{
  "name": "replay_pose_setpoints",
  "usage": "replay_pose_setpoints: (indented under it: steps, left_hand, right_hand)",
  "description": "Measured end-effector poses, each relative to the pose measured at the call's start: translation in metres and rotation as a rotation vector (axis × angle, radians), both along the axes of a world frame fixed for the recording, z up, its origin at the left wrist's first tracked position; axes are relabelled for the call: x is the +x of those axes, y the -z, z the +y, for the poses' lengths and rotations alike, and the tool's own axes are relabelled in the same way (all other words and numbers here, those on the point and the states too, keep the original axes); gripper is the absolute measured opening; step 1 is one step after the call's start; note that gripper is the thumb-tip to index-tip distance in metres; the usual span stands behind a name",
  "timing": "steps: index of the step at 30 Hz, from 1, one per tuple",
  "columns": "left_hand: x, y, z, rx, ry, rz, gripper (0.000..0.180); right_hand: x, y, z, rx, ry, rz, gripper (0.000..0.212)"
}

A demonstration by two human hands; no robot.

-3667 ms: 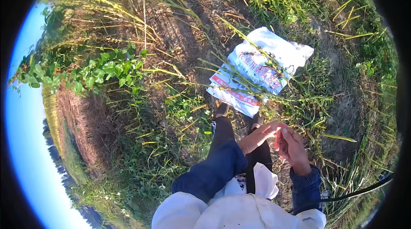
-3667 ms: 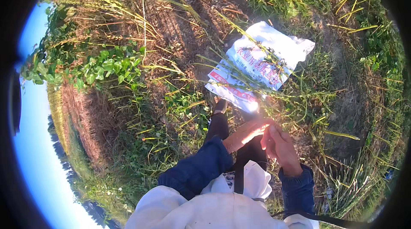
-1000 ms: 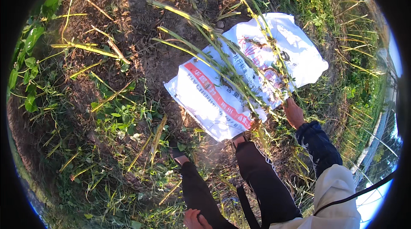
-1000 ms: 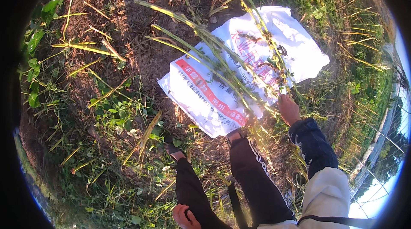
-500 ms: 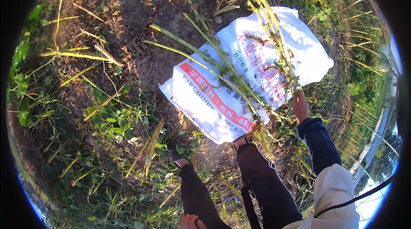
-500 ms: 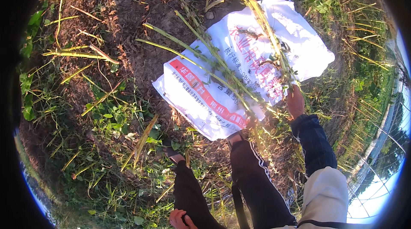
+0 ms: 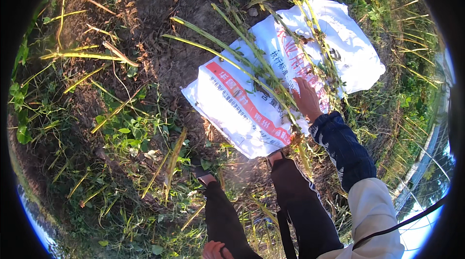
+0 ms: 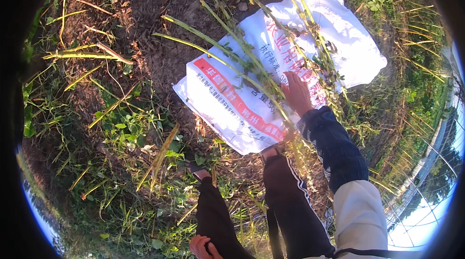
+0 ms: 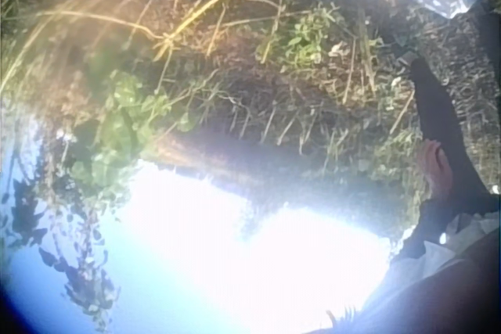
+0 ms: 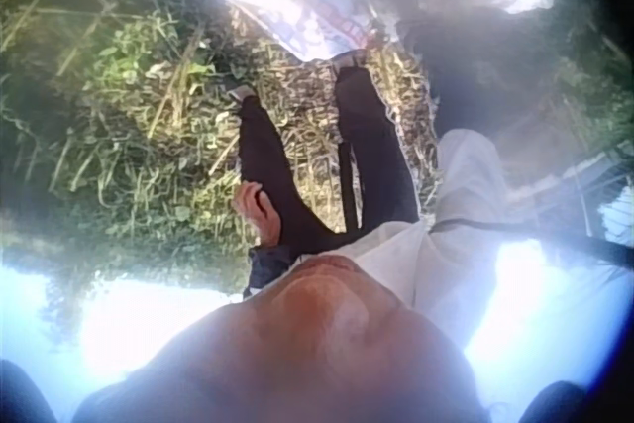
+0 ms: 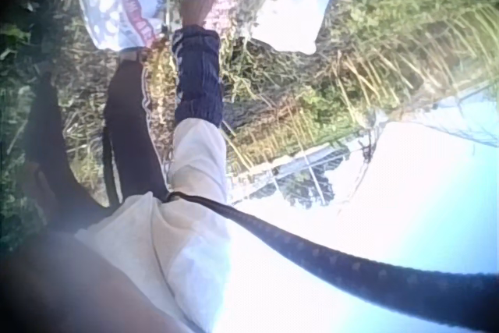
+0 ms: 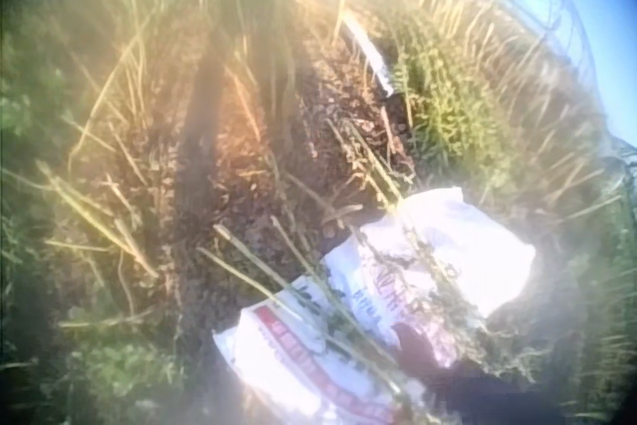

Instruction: The person harvests sesame plants in a field by stripping seeds from the stalks and cutting the stalks at the base using a sickle.

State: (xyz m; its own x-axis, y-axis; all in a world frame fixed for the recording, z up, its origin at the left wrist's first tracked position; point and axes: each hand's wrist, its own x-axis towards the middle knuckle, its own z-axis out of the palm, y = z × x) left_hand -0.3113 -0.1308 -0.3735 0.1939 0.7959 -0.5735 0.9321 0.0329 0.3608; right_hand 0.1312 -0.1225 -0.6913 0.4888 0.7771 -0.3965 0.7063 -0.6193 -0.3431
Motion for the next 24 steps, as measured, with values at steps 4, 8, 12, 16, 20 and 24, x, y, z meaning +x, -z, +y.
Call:
replay_pose_setpoints:
  steps: [4,8,12,16,20,24]
  left_hand:
    - [-0.004,0.002,0.006,-0.037,0.025,0.011,0.013]
    - [-0.003,0.003,0.01,-0.001,0.065,0.001,0.013]
    - [0.005,-0.001,0.018,-0.018,0.037,-0.015,0.014]
    - [0.012,-0.004,0.023,-0.029,0.028,-0.006,0.014]
    - [0.01,-0.003,0.021,-0.041,0.058,0.0,0.013]
    - [0.014,-0.002,0.02,-0.041,0.064,-0.026,0.013]
  right_hand:
    - [-0.027,0.021,0.048,-0.059,0.242,0.165,0.047]
    - [-0.029,0.041,0.058,-0.142,0.293,0.154,0.037]
    - [-0.017,0.026,0.047,-0.087,0.21,0.22,0.038]
    - [-0.012,-0.017,0.025,0.09,0.218,0.434,0.039]
    - [-0.002,-0.065,-0.002,0.085,0.174,0.387,0.035]
    - [0.022,-0.068,-0.03,0.112,0.205,0.314,0.04]
